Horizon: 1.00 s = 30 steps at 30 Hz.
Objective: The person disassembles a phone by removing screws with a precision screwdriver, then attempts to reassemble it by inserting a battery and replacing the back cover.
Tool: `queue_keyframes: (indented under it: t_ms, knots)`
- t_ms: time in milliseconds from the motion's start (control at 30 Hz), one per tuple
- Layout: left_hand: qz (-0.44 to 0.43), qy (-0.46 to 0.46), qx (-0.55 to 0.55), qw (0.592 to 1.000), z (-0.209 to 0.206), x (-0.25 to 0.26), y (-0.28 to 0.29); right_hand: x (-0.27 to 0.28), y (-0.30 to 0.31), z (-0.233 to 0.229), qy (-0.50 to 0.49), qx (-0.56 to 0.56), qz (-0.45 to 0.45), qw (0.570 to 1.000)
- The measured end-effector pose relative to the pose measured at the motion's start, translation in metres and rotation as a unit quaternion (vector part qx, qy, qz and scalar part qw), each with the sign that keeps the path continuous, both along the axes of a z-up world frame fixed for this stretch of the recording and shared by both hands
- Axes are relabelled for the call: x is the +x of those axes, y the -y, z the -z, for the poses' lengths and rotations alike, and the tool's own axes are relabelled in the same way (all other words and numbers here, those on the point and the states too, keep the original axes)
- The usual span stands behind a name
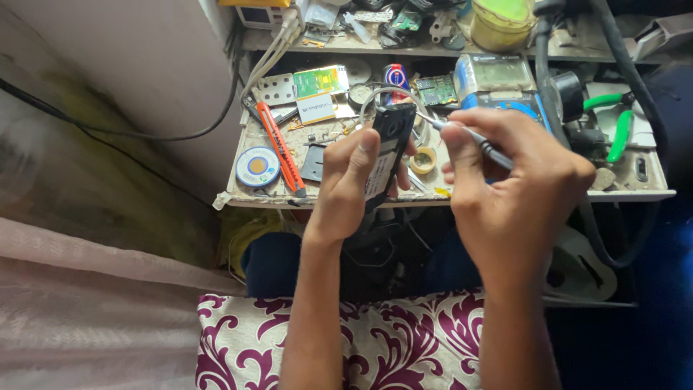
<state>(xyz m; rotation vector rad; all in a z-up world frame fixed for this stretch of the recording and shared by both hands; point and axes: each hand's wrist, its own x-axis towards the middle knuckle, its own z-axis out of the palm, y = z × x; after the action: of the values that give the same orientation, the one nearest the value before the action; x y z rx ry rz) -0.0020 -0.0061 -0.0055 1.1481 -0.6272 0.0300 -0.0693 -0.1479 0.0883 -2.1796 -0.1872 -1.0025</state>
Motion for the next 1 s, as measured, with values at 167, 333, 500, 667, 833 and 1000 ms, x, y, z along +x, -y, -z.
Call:
queue_keyframes:
  t_ms: [167,333,500,667,833,1000]
  knots:
    - [-0.004,-0.003,-0.019,1.000,0.001,0.002,-0.001,0.009,-0.001,0.006,-0.062,-0.009,0.058,0.996]
    - [-0.001,-0.009,-0.033,0.999,0.001,0.001,-0.001,0.016,0.015,0.008,-0.005,0.022,-0.069,0.997]
    - [-0.006,-0.003,-0.031,1.000,0.000,0.001,0.000,0.016,0.016,0.008,-0.012,0.039,-0.064,0.997]
    - [-0.010,-0.001,-0.034,0.999,0.002,0.002,0.000,0.014,0.006,0.009,-0.059,0.013,0.040,0.997]
    - [-0.016,-0.042,-0.069,0.997,-0.003,0.001,0.001,0.012,0.007,0.005,-0.037,0.001,-0.042,0.998]
    - [-0.008,-0.051,-0.081,0.995,-0.003,0.002,0.000,0.004,-0.002,0.000,-0.058,0.117,-0.053,0.990]
